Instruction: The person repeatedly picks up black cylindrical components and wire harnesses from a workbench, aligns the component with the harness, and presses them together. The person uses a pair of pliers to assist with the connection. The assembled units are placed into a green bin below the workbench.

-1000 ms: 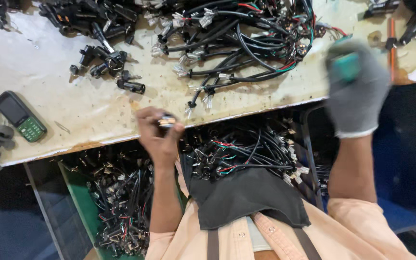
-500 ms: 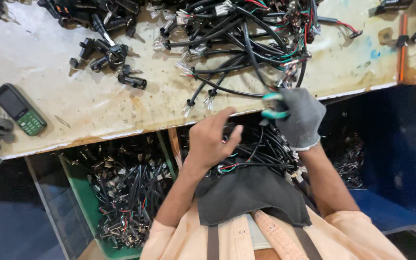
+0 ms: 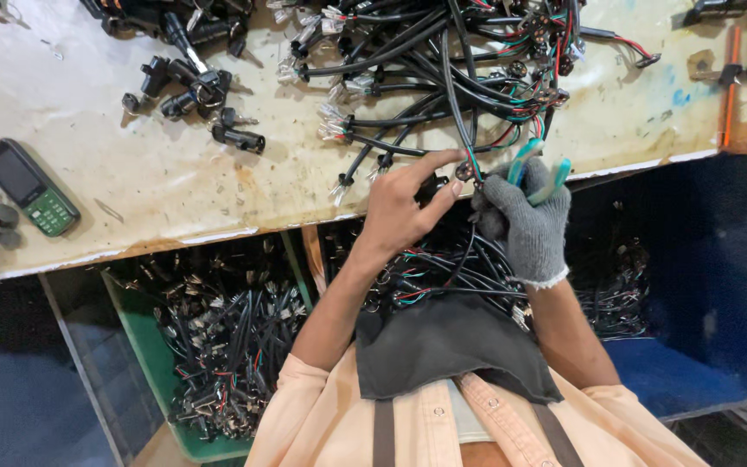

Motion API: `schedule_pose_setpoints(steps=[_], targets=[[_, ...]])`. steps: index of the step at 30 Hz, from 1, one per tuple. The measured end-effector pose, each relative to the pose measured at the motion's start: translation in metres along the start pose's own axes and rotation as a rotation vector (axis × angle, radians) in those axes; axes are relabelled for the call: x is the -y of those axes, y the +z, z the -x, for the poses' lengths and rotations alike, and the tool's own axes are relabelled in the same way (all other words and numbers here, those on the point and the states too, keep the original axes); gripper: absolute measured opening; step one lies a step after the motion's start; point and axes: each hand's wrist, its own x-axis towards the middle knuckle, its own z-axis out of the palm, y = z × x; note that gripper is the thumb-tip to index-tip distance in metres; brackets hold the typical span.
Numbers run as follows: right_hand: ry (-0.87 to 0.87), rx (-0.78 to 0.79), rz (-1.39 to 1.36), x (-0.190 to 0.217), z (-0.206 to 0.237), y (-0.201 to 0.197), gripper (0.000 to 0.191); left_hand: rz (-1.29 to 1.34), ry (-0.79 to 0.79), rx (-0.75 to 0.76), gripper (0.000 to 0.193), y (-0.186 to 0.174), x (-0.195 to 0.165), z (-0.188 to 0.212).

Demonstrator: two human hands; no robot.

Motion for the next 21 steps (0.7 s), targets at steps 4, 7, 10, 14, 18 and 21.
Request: schedule_pose_setpoints(steps=[4,7,10,14,18,21], targets=[[-0.054,0.022,0.22,-0.007,0.003,0.001,0.009,0.055,-0.061,-0.028,0.026,-0.002,0.0,-0.002],[-0.276,-0.032,0.311,-0.01,0.004,0.003,0.009,0.049,-0.056,-0.04,0.028,-0.004,0.002,-0.005],[-0.099,-0.051,0.128,-0.013,0.004,0.006,0.006,0.106,0.061,0.021,0.036,-0.003,0.003,-0.006],[-0.295,-0.069,0.213,-0.018,0.001,0.006,0.01,0.081,0.077,-0.048,0.027,0.002,0.001,-0.002],[-0.127,-0.015,0.122,-0.019,0.0,0.003,0.007,0.249,-0.095,-0.063,0.025,0.002,0.001,0.0],[-0.201,-0.013,0.203,-0.017,0.003,0.005,0.006,0.343,-0.161,-0.023,0.025,0.001,0.002,0.0]])
